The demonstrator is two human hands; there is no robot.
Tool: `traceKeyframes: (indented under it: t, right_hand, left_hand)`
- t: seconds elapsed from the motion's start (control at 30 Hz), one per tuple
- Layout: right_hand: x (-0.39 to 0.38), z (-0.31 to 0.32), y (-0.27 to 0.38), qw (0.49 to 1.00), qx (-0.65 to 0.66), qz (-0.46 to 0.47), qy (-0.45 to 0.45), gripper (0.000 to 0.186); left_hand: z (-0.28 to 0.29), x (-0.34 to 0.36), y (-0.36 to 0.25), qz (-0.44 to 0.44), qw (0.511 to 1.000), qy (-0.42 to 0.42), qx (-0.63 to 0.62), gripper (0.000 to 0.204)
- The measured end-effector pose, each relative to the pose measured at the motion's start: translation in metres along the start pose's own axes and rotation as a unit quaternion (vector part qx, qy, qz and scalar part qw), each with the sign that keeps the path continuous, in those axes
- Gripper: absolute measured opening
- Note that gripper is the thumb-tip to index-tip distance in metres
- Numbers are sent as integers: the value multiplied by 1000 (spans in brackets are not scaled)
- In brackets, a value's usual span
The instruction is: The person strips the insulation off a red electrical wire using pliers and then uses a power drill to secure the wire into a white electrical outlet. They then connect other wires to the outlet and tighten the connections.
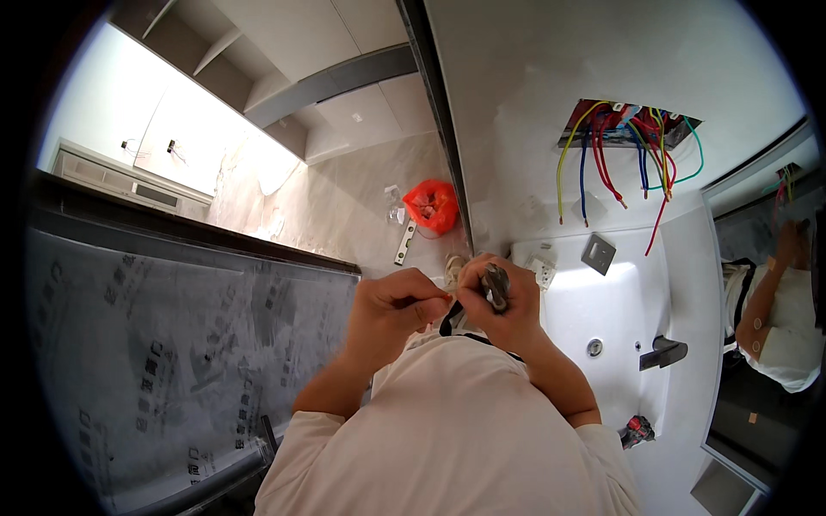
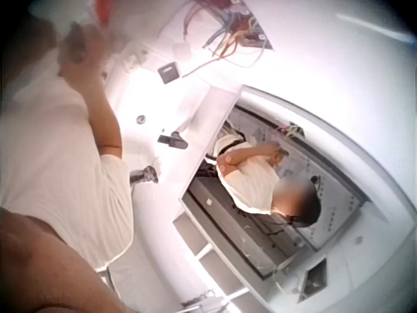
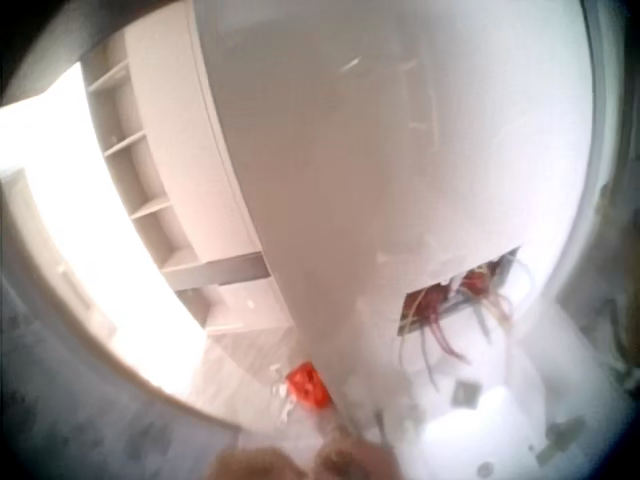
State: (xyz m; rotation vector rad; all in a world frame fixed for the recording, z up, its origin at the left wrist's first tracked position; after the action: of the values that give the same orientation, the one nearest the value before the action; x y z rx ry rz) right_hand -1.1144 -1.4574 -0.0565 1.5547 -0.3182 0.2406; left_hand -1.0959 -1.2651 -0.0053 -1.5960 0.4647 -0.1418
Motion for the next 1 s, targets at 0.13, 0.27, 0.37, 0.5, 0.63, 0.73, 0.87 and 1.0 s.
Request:
traceKeyframes:
  t: [0.13,0.27,0.37,0.5,0.63,0.73,0.87,1.0]
  right_hand:
    - [-1,1,-6,1000,3,-13,-23,12]
    - [1,-8,-3,995,-37,38,-81,12]
    - [5,-6,9,994,-14,67,-80,10]
    - [-3,20,12,974,214,-72,12,7]
    - [-5,27,7,938,301,-139,96,15]
    - [-7,26,6,930,308,-166,110,17]
    - [-9,27,9,936,285,-179,100,16]
    - [-11,27,16,947,242,-188,95,12]
  left_hand:
    - [-16,-3,6,-155,976,-51,144,14]
    - [-32,-2,11,-320,889,-115,307,18]
    - [-30,0,7,-339,886,-109,298,21]
    - [-14,0,-8,-184,973,-11,136,15]
    - [-11,5,-16,-136,984,50,101,11]
    - [-12,4,-17,-132,984,59,104,11]
    - [-13,4,-18,-136,981,69,120,11]
    - [-15,3,-20,-132,978,65,150,10]
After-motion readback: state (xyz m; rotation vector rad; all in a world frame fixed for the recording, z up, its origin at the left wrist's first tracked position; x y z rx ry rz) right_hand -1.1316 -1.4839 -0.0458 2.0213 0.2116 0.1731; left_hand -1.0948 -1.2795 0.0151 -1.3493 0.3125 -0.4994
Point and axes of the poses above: each hand's wrist, its own x-axis towards the middle knuckle, its own z-axis out of the back of the hand, y = z × x, the point moved 1 cm from there along x, towards the middle knuckle, and after that the axes turned 1 degree about -y, right-handed, at the moved point
